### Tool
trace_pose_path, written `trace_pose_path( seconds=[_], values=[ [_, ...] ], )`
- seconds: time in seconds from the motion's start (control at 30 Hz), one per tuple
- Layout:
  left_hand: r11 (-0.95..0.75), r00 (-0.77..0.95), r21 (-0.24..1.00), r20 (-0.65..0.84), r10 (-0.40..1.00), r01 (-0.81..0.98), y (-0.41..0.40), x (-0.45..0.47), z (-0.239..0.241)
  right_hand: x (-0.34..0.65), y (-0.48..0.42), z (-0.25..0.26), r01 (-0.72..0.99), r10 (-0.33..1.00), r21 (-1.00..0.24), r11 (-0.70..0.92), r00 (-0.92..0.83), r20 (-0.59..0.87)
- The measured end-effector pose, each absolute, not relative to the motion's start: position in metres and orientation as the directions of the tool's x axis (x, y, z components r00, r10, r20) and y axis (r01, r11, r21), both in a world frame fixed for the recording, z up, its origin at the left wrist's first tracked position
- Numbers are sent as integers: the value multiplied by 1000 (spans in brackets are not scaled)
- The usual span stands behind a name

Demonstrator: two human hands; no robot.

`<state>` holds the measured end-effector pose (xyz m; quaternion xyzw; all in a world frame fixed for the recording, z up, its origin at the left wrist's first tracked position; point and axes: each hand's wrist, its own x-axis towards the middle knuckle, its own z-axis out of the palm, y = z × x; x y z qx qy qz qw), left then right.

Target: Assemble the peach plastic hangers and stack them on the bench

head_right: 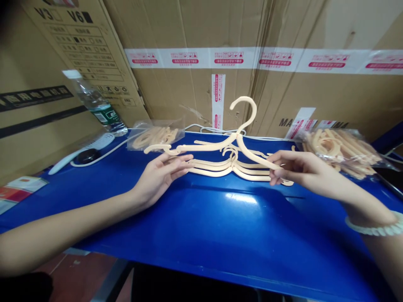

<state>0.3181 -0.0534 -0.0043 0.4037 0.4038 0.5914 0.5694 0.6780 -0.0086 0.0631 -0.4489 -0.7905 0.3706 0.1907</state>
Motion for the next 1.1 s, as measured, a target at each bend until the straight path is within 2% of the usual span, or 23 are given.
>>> trace_pose_path(
  seconds=[0.07,0.1,0.13,0.2,0.27,0.3,0.37,0.5,0.7,0.87,1.1],
  values=[
    [-148,88,983,158,984,-113,-65,321,-7,682,-8,66,590,866,-749,301,-499,-45],
    [-288,184,957,276,943,39,-71,322,-8,684,-8,67,601,868,-742,297,-494,-52],
    [-466,307,866,400,863,180,-78,323,-9,687,-8,67,611,863,-735,296,-500,-68],
    [-760,560,548,528,638,349,-88,325,-10,690,-8,66,622,836,-729,287,-534,-127],
    [-872,717,265,495,490,413,-95,325,-10,693,-7,63,629,794,-730,267,-573,-204],
    [-879,752,182,459,473,442,-96,325,-10,695,-6,60,639,775,-723,261,-585,-238],
    [-861,773,107,395,496,498,-97,325,-11,696,-5,55,672,756,-682,291,-598,-266],
    [-821,754,93,349,557,563,-94,324,-17,694,-4,51,717,758,-571,399,-609,-234],
    [-804,740,168,318,592,571,-92,324,-18,687,-6,53,775,792,-452,442,-574,-209],
    [-796,755,198,251,605,572,-89,323,-17,685,-4,49,772,783,-385,506,-598,-171],
    [-770,744,297,220,631,565,-86,321,-22,690,3,43,812,847,-318,489,-529,-51]
  ],
)
